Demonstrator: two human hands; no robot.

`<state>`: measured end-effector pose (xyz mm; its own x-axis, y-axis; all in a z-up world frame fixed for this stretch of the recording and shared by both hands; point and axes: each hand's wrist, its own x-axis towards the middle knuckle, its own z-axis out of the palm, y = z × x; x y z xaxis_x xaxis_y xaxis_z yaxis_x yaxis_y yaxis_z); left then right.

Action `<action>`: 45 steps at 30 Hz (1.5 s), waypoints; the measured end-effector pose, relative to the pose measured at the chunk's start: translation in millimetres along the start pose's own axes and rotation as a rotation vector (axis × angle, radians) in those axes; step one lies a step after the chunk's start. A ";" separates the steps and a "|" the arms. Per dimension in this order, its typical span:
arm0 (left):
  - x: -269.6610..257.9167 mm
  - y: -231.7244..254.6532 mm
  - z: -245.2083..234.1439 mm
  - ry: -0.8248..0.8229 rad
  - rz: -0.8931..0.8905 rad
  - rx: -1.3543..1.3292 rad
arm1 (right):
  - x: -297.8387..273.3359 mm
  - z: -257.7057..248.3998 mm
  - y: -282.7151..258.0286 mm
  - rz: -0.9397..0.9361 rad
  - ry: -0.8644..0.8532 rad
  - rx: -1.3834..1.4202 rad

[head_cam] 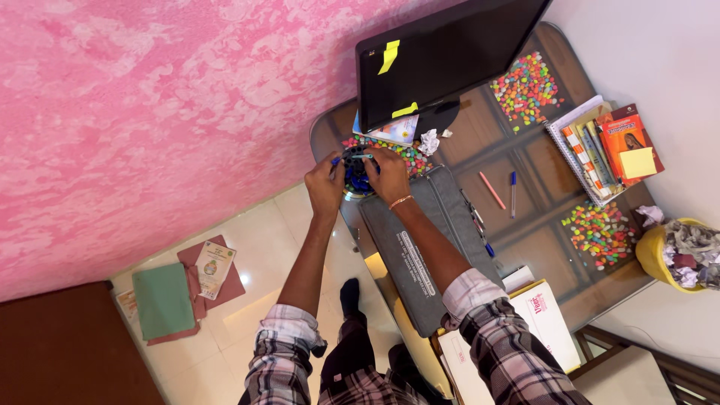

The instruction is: The person organizes a cluttered desk by picking up crumpled papers and placing them into a yellow bowl, stacking books and notebooks, and arranging pens into a holder. The person also moves a laptop and a pen holder to different positions on the desk.

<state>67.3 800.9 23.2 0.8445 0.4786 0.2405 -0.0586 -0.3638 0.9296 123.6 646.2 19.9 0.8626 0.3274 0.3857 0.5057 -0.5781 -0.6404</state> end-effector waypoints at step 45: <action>-190.4 114.3 25.4 -0.047 0.047 -0.035 | -153.2 -295.8 79.0 0.195 0.147 0.192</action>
<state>-86.6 647.9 76.6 0.8645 0.4231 0.2715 -0.1168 -0.3563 0.9271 27.5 329.3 106.7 0.9394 0.1050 0.3264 0.3366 -0.4631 -0.8199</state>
